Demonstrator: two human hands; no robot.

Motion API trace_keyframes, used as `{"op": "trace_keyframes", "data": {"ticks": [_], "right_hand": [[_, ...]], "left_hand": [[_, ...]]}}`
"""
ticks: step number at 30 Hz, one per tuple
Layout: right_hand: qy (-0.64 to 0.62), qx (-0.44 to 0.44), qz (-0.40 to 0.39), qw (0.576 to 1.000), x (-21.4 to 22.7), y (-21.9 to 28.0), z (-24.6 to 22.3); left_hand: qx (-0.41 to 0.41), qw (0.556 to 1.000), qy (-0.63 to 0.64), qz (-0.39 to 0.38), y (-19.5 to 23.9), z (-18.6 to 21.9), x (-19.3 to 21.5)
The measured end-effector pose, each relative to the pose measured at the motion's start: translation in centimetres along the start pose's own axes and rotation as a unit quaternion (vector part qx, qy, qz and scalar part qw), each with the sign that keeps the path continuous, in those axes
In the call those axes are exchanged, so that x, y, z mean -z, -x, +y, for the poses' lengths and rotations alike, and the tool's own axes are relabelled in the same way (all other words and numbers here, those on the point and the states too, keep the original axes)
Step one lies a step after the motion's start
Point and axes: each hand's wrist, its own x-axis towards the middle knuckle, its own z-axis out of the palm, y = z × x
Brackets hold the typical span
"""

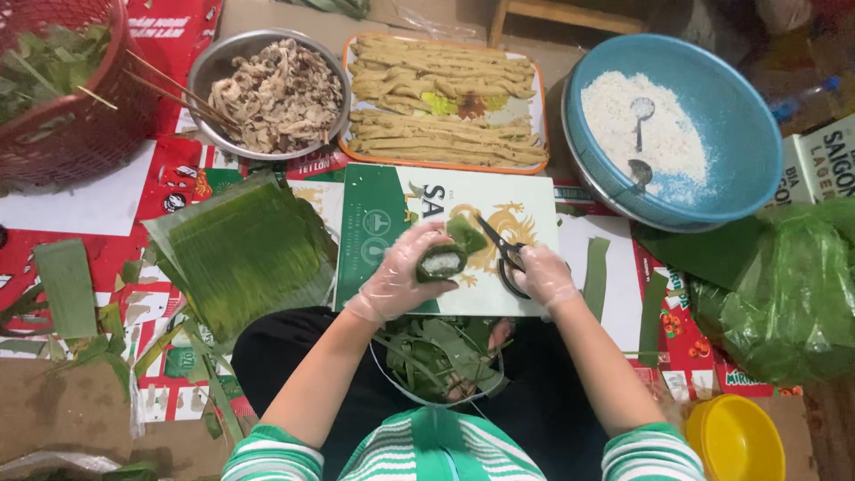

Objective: Assembling and wrapping traditional rice cakes using banana leaves, rice, and fillings.

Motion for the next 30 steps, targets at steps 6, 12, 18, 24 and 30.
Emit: {"op": "trace_keyframes", "data": {"ticks": [6, 12, 18, 24, 30], "right_hand": [[-0.359, 0.203, 0.041, 0.910, 12.0, 7.7, -13.5], [-0.373, 0.234, 0.193, 0.877, 3.2, 5.2, -15.8], [-0.350, 0.274, 0.339, 0.829, -3.3, 2.9, -14.8], [-0.415, 0.247, 0.280, 0.830, 3.2, 5.7, -15.5], [-0.646, 0.310, 0.083, 0.692, 6.8, 6.5, -11.2]], "left_hand": [[0.143, 0.982, 0.122, -0.031, 0.8, 2.4, -0.7], [-0.040, 0.990, 0.052, 0.121, 1.8, 1.8, -4.1], [-0.092, 0.992, 0.055, 0.064, 1.6, -0.3, -4.7], [-0.004, 0.995, 0.100, -0.005, 1.2, -0.8, -3.2], [0.041, 0.998, 0.048, 0.017, 1.6, -1.9, -2.4]]}}
